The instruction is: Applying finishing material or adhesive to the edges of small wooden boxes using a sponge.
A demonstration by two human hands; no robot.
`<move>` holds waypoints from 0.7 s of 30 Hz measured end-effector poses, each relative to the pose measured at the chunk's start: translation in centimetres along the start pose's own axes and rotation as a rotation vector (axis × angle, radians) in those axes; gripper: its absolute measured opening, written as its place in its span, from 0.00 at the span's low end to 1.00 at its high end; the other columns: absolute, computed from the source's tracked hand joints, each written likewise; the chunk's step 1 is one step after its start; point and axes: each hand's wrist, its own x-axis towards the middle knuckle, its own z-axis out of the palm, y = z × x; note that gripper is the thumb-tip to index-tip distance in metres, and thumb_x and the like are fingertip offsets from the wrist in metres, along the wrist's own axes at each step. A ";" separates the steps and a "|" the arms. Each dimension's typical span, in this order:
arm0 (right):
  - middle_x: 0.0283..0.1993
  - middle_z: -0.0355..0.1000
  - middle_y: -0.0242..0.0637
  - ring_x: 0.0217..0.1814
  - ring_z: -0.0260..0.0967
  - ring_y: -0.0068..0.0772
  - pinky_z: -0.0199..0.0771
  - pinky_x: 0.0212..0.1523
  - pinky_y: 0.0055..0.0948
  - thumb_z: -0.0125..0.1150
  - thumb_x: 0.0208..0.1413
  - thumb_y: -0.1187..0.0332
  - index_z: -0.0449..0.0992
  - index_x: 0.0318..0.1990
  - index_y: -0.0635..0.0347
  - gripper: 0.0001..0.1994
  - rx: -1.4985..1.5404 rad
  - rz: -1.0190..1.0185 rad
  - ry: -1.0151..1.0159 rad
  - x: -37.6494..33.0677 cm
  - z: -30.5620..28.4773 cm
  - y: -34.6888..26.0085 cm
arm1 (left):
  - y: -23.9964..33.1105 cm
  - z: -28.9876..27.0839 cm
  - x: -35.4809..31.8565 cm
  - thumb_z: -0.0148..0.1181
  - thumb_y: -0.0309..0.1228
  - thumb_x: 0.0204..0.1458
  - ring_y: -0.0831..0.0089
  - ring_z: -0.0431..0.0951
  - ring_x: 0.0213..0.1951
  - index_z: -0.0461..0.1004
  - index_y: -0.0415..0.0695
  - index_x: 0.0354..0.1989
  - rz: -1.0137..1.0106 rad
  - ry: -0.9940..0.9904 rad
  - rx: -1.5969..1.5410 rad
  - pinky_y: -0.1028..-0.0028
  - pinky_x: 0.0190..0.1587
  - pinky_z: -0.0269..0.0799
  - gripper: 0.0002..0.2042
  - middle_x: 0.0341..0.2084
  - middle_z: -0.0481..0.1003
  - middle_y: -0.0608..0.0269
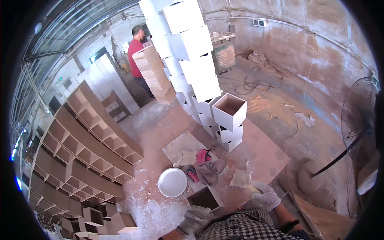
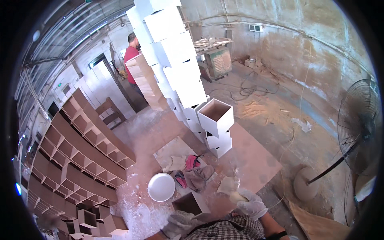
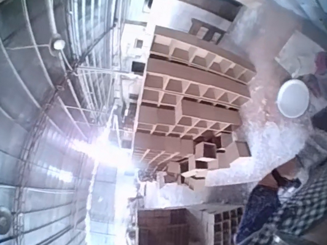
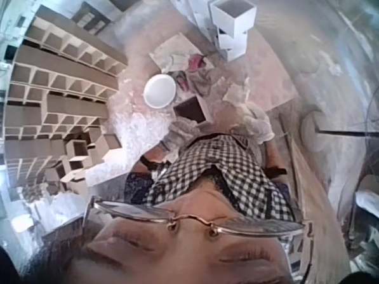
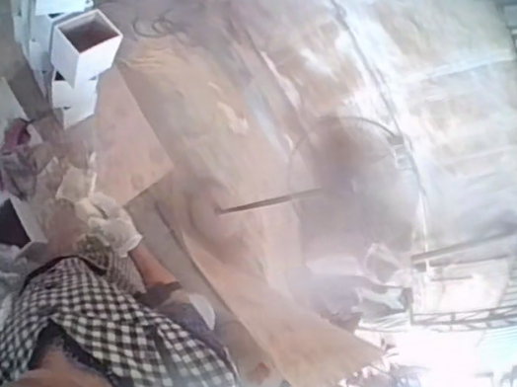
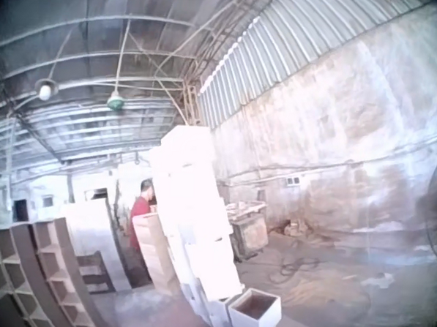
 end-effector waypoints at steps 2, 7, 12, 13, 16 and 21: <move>0.52 0.69 0.39 0.52 0.67 0.30 0.67 0.52 0.27 0.66 0.46 0.67 0.67 0.59 0.67 0.31 -0.110 -0.117 0.020 1.6 -1.1 0.3 | -0.1 -4.7 2.3 0.52 0.38 0.53 0.61 0.74 0.24 0.69 0.49 0.26 0.140 0.103 0.271 0.62 0.29 0.69 0.09 0.16 0.69 0.61; 0.54 0.68 0.35 0.54 0.66 0.29 0.67 0.54 0.28 0.66 0.46 0.65 0.67 0.60 0.67 0.31 -0.193 -0.192 0.084 2.7 -3.8 -0.9 | 0.2 -18.0 13.0 0.61 0.37 0.50 0.63 0.73 0.25 0.70 0.49 0.25 0.314 0.381 0.322 0.64 0.25 0.68 0.09 0.19 0.69 0.61; 0.60 0.65 0.46 0.63 0.60 0.38 0.58 0.64 0.35 0.65 0.46 0.68 0.67 0.60 0.67 0.31 -0.052 -0.307 0.117 2.4 -5.5 -3.4 | 0.5 -25.3 25.1 0.60 0.38 0.51 0.58 0.76 0.29 0.75 0.47 0.29 0.540 0.652 0.496 0.61 0.33 0.73 0.09 0.22 0.73 0.57; 0.60 0.65 0.46 0.63 0.60 0.38 0.58 0.64 0.35 0.65 0.46 0.68 0.67 0.60 0.67 0.31 -0.051 -0.311 0.115 2.3 -6.2 -3.3 | 1.0 -26.8 27.1 0.57 0.42 0.52 0.56 0.76 0.33 0.75 0.46 0.31 0.424 0.436 0.468 0.59 0.36 0.72 0.12 0.26 0.75 0.56; 0.56 0.68 0.39 0.58 0.65 0.34 0.63 0.60 0.32 0.67 0.43 0.68 0.67 0.59 0.67 0.33 -0.265 -0.363 0.304 1.4 -8.4 -3.0 | 1.4 -28.1 32.1 0.55 0.47 0.53 0.53 0.77 0.37 0.75 0.46 0.35 0.284 0.181 0.431 0.57 0.40 0.71 0.16 0.31 0.76 0.53; 0.57 0.68 0.40 0.59 0.65 0.35 0.63 0.61 0.32 0.65 0.44 0.70 0.67 0.59 0.67 0.31 -0.218 -0.330 0.405 -0.8 -9.9 -3.2 | 0.3 -27.9 34.8 0.56 0.51 0.49 0.53 0.77 0.39 0.74 0.48 0.36 0.227 0.028 0.455 0.58 0.40 0.71 0.18 0.31 0.76 0.49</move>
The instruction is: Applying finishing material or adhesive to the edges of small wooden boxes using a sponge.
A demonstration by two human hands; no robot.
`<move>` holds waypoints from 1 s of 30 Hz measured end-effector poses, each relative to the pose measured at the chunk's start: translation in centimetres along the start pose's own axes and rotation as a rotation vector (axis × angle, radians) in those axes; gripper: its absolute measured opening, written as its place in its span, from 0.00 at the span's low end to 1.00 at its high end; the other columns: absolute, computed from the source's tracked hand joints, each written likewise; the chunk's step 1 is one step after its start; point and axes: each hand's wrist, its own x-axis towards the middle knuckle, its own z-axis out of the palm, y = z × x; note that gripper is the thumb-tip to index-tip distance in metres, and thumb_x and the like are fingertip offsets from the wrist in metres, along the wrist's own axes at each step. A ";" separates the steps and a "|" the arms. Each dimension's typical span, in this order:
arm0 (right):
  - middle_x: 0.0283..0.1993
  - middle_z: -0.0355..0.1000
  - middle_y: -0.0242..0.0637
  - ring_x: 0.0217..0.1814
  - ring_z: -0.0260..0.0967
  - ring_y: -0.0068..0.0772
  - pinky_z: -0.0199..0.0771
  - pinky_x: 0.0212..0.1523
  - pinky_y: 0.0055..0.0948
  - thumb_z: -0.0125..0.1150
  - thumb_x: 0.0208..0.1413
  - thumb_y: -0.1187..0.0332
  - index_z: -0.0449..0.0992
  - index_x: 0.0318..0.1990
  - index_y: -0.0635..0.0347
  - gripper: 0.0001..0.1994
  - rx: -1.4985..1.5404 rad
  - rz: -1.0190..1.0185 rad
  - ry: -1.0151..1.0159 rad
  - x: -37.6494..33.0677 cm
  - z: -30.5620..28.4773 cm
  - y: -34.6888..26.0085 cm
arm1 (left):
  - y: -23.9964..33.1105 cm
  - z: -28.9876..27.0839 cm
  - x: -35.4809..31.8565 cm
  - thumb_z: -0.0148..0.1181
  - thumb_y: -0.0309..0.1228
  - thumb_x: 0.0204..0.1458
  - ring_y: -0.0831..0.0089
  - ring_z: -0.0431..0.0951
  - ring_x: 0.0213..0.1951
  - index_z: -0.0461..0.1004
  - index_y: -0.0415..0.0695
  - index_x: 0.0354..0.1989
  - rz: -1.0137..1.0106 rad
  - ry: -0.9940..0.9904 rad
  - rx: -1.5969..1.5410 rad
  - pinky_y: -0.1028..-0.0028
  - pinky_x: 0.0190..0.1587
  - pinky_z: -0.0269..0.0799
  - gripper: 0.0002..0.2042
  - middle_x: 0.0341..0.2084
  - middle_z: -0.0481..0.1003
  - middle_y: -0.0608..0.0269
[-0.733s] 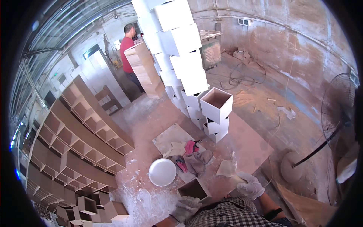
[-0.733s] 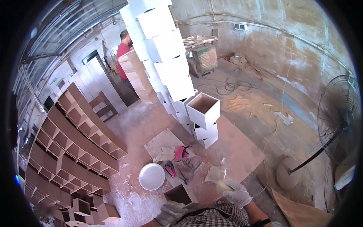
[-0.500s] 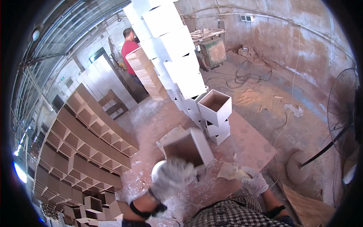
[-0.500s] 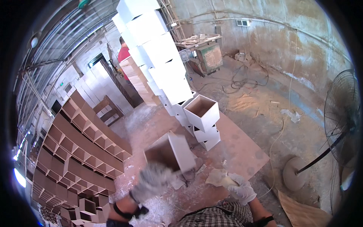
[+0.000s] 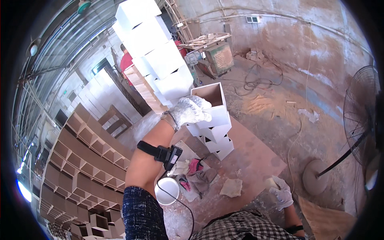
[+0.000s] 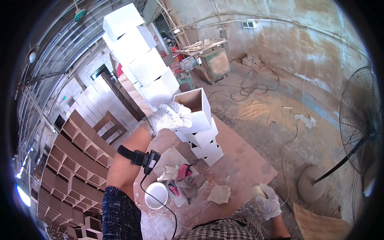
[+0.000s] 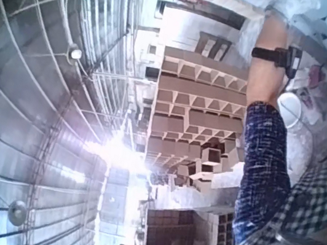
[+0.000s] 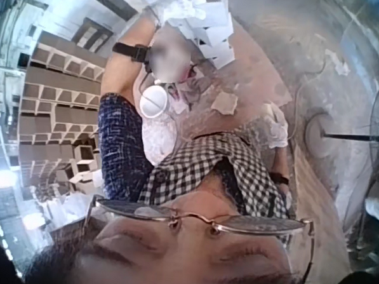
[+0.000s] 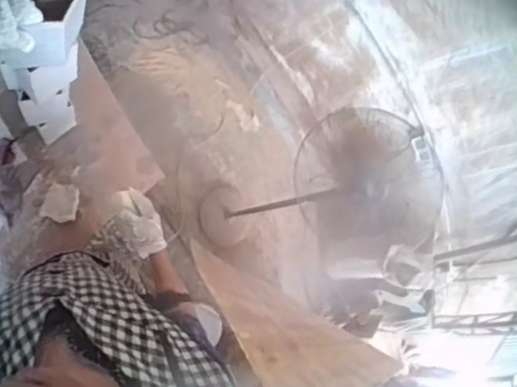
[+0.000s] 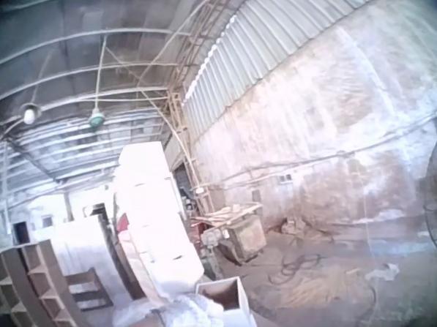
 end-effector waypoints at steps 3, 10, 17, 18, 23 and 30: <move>0.58 0.67 0.43 0.60 0.64 0.35 0.64 0.60 0.32 0.64 0.46 0.72 0.67 0.60 0.67 0.30 -0.120 -0.036 0.043 0.0 -1.7 2.8 | 0.8 -0.5 1.0 0.55 0.50 0.49 0.55 0.76 0.44 0.76 0.48 0.38 -0.069 -0.142 -0.043 0.58 0.46 0.70 0.18 0.36 0.77 0.53; 0.58 0.68 0.43 0.60 0.65 0.35 0.64 0.61 0.32 0.68 0.45 0.71 0.68 0.59 0.66 0.30 -0.008 -0.034 0.029 0.0 -1.6 4.0 | -0.3 -0.4 0.7 0.53 0.50 0.50 0.56 0.74 0.48 0.74 0.46 0.41 -0.043 -0.166 -0.019 0.59 0.50 0.68 0.20 0.41 0.76 0.53; 0.56 0.69 0.40 0.57 0.66 0.33 0.64 0.59 0.32 0.69 0.46 0.67 0.68 0.59 0.66 0.31 0.006 -0.023 -0.001 -0.7 -0.8 3.5 | -0.3 0.0 1.0 0.55 0.56 0.47 0.54 0.74 0.48 0.75 0.51 0.47 -0.073 -0.175 -0.013 0.60 0.52 0.68 0.26 0.41 0.76 0.51; 0.55 0.69 0.40 0.57 0.66 0.33 0.64 0.59 0.32 0.69 0.45 0.67 0.68 0.59 0.66 0.31 0.017 0.004 -0.003 -0.8 -0.6 3.2 | -0.1 -0.1 0.8 0.55 0.56 0.47 0.54 0.74 0.48 0.75 0.51 0.47 -0.073 -0.171 -0.014 0.60 0.52 0.68 0.26 0.41 0.76 0.51; 0.55 0.69 0.42 0.59 0.65 0.35 0.63 0.60 0.32 0.69 0.44 0.68 0.69 0.58 0.67 0.30 0.008 0.009 -0.029 -0.6 0.5 3.6 | -1.0 1.3 -2.5 0.62 0.46 0.49 0.56 0.74 0.50 0.75 0.46 0.47 0.035 0.414 -0.256 0.61 0.54 0.68 0.21 0.44 0.76 0.54; 0.56 0.69 0.44 0.59 0.65 0.37 0.63 0.60 0.33 0.68 0.45 0.64 0.69 0.58 0.68 0.31 0.085 0.050 -0.139 0.5 2.8 5.5 | 6.4 12.1 -14.9 0.63 0.34 0.52 0.57 0.74 0.49 0.75 0.44 0.46 -0.138 0.686 -0.603 0.61 0.54 0.68 0.14 0.44 0.75 0.55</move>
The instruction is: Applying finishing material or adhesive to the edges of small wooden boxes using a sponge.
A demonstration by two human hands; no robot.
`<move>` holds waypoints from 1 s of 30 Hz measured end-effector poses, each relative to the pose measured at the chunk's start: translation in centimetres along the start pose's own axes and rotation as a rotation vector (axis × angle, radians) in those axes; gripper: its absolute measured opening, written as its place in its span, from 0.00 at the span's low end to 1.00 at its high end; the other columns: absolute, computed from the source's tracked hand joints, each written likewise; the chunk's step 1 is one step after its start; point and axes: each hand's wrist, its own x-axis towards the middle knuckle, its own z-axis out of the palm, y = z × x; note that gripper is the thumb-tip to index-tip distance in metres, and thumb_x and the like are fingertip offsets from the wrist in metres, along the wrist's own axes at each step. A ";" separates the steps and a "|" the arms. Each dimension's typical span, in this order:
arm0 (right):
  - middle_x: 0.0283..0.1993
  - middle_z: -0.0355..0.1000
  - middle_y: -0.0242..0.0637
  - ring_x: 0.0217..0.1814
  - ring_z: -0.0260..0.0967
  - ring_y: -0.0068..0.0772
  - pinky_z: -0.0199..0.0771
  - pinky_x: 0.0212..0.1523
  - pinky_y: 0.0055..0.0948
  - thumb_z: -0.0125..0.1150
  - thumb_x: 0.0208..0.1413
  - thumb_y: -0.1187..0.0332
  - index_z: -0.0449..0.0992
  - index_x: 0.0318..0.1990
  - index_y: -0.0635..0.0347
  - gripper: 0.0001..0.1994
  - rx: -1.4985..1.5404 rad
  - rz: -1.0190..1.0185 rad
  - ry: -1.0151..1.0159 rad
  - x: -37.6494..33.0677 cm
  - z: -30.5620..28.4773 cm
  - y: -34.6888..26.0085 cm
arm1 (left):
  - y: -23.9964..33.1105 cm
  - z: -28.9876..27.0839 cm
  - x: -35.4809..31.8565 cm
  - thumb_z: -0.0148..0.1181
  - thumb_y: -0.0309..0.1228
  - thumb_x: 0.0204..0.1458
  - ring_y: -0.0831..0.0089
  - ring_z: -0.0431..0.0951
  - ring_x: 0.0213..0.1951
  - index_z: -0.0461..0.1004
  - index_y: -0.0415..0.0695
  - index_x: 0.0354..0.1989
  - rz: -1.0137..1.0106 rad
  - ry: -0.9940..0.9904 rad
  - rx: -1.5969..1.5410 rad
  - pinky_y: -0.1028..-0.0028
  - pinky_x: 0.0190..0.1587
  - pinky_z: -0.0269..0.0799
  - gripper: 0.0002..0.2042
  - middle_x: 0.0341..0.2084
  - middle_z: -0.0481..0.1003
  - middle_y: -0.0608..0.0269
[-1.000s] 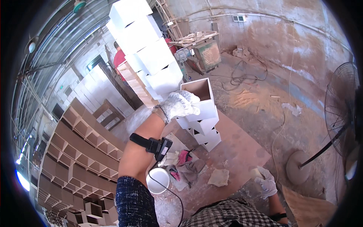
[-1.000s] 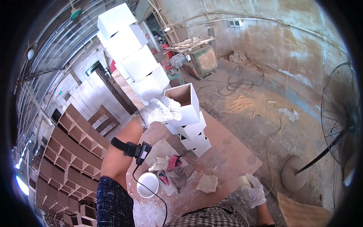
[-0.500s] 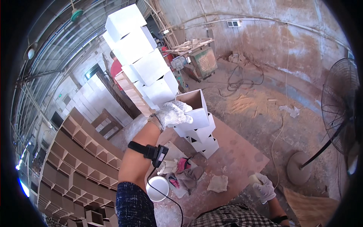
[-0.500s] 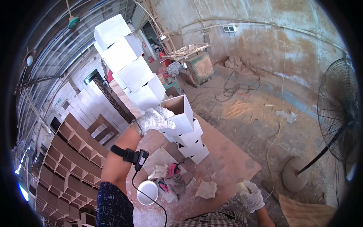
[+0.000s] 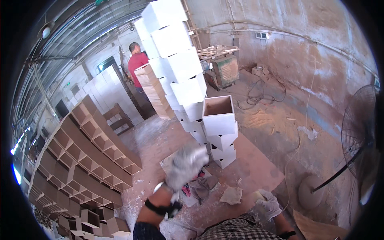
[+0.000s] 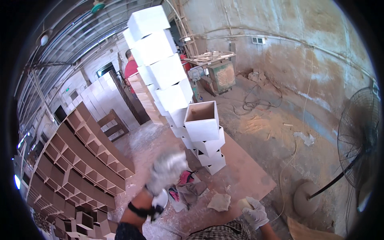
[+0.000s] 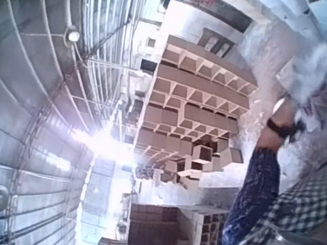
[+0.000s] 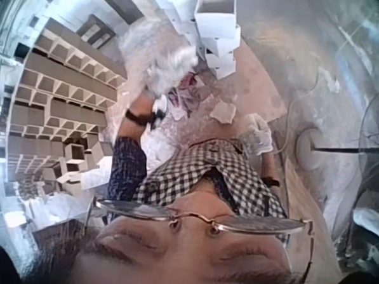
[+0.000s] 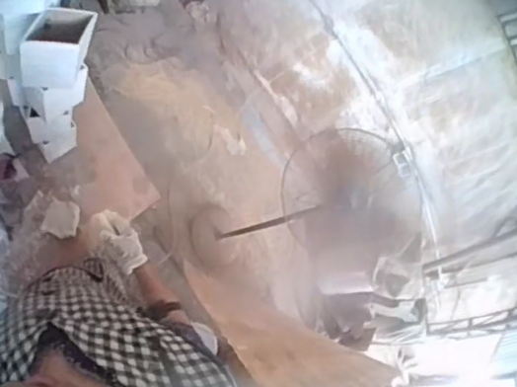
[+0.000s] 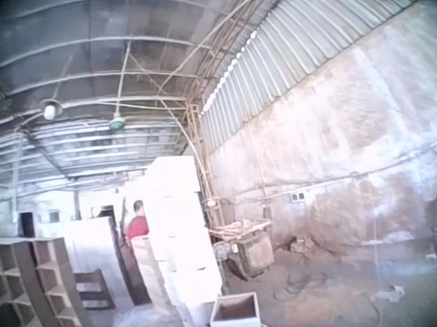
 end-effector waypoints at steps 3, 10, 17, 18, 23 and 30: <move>0.56 0.69 0.43 0.58 0.65 0.36 0.64 0.59 0.33 0.68 0.45 0.64 0.69 0.58 0.67 0.31 -0.015 -0.002 -0.110 1.0 2.6 -0.8 | -2.3 3.3 -14.1 0.62 0.32 0.52 0.58 0.74 0.48 0.75 0.45 0.45 -0.371 -0.231 -0.301 0.61 0.53 0.67 0.13 0.43 0.75 0.56; 0.55 0.69 0.38 0.56 0.65 0.30 0.65 0.57 0.28 0.67 0.47 0.63 0.68 0.59 0.66 0.31 -0.045 -0.073 -0.391 2.7 10.9 -3.8 | 1.0 3.2 -32.1 0.61 0.31 0.51 0.57 0.74 0.45 0.75 0.44 0.44 -0.866 -0.206 -0.322 0.60 0.50 0.68 0.12 0.41 0.75 0.55; 0.54 0.70 0.36 0.55 0.67 0.29 0.66 0.56 0.26 0.64 0.52 0.63 0.67 0.60 0.65 0.28 -0.108 0.032 -0.575 2.2 19.3 -2.5 | 1.8 -3.4 -40.0 0.60 0.30 0.51 0.56 0.74 0.42 0.75 0.44 0.43 -1.007 0.011 -0.129 0.60 0.47 0.69 0.11 0.39 0.75 0.54; 0.53 0.71 0.36 0.53 0.68 0.28 0.68 0.53 0.27 0.63 0.53 0.63 0.67 0.60 0.64 0.28 -0.116 -0.027 -0.540 1.5 20.9 -2.9 | 2.0 -4.2 -41.2 0.60 0.29 0.51 0.56 0.74 0.42 0.75 0.44 0.43 -1.011 0.041 -0.101 0.60 0.46 0.69 0.11 0.38 0.75 0.54; 0.50 0.72 0.34 0.49 0.69 0.26 0.71 0.48 0.29 0.61 0.55 0.61 0.67 0.60 0.61 0.26 -0.127 0.019 -0.508 -0.3 26.7 -4.9 | 2.6 -7.1 -46.7 0.59 0.29 0.50 0.55 0.74 0.40 0.75 0.44 0.42 -0.967 0.156 0.023 0.60 0.44 0.70 0.10 0.37 0.75 0.54; 0.49 0.73 0.34 0.48 0.72 0.33 0.75 0.46 0.32 0.56 0.59 0.59 0.69 0.58 0.57 0.21 0.439 0.415 -0.234 -1.5 29.7 0.1 | 4.1 -10.4 -52.5 0.58 0.28 0.49 0.55 0.75 0.37 0.75 0.43 0.40 -0.804 0.098 0.456 0.61 0.41 0.70 0.10 0.33 0.75 0.53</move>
